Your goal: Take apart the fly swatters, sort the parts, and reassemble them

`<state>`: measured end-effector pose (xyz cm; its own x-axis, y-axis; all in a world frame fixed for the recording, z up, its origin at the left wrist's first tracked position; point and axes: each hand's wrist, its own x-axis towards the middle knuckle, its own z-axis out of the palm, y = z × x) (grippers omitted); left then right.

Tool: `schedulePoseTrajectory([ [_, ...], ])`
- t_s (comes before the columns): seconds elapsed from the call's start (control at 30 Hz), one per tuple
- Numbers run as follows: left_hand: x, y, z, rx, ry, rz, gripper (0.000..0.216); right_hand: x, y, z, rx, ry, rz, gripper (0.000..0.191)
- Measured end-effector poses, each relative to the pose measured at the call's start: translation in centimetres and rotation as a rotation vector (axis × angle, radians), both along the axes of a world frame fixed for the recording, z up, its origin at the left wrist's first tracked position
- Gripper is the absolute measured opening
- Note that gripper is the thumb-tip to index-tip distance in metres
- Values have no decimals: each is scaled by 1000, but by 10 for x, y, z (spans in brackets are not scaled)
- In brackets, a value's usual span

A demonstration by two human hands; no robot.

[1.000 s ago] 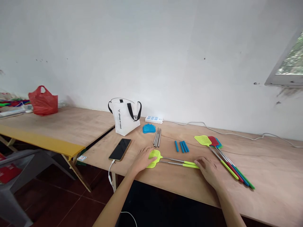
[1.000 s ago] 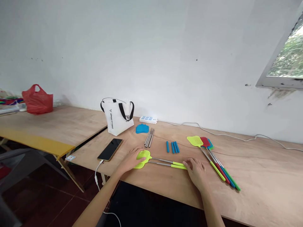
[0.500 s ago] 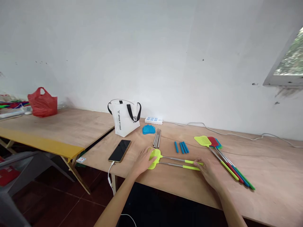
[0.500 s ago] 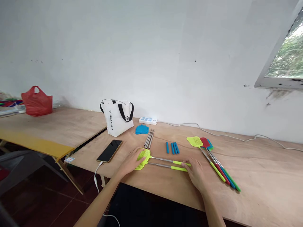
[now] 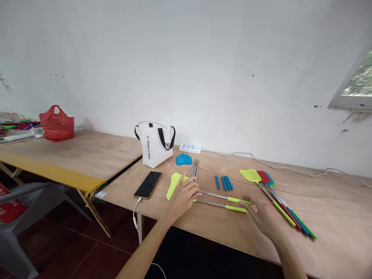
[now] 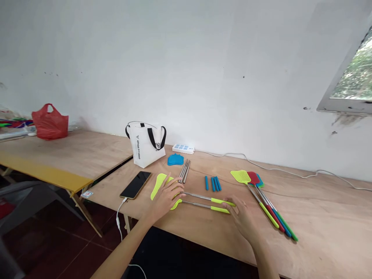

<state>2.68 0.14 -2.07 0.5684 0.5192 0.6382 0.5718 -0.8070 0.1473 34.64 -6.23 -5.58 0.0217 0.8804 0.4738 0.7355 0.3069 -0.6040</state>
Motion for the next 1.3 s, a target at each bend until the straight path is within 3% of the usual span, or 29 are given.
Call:
schedulePoseTrajectory([
  [0.17, 8, -14, 8, 37, -31, 44, 22, -26, -7, 15, 71, -307, 50, 40],
  [0.3, 12, -21, 13, 48, 57, 1, 26, -43, -14, 24, 111, -443, 57, 42],
  [0.43, 14, -24, 14, 68, 104, -33, 22, -52, -20, 29, 129, -502, 34, 49],
  [0.63, 15, -23, 13, 81, 60, -31, 36, -64, -19, 33, 178, -506, 22, 53],
  [0.77, -11, -8, 20, 58, 78, -10, 39, -16, -11, 21, 187, -502, 20, 49],
  [0.9, -51, 9, 31, 26, 110, 24, 40, 68, -5, -6, 239, -477, -205, 61],
  [0.97, -59, 11, 35, 36, 112, 24, 41, 95, -5, -17, 200, -450, -225, 65],
  [1.1, -53, 6, 38, 59, 82, 49, 41, 103, -8, -21, 145, -354, -219, 66],
  [1.3, -54, -4, 46, 168, 67, 79, 34, 93, -19, -1, 112, -232, -260, 62],
])
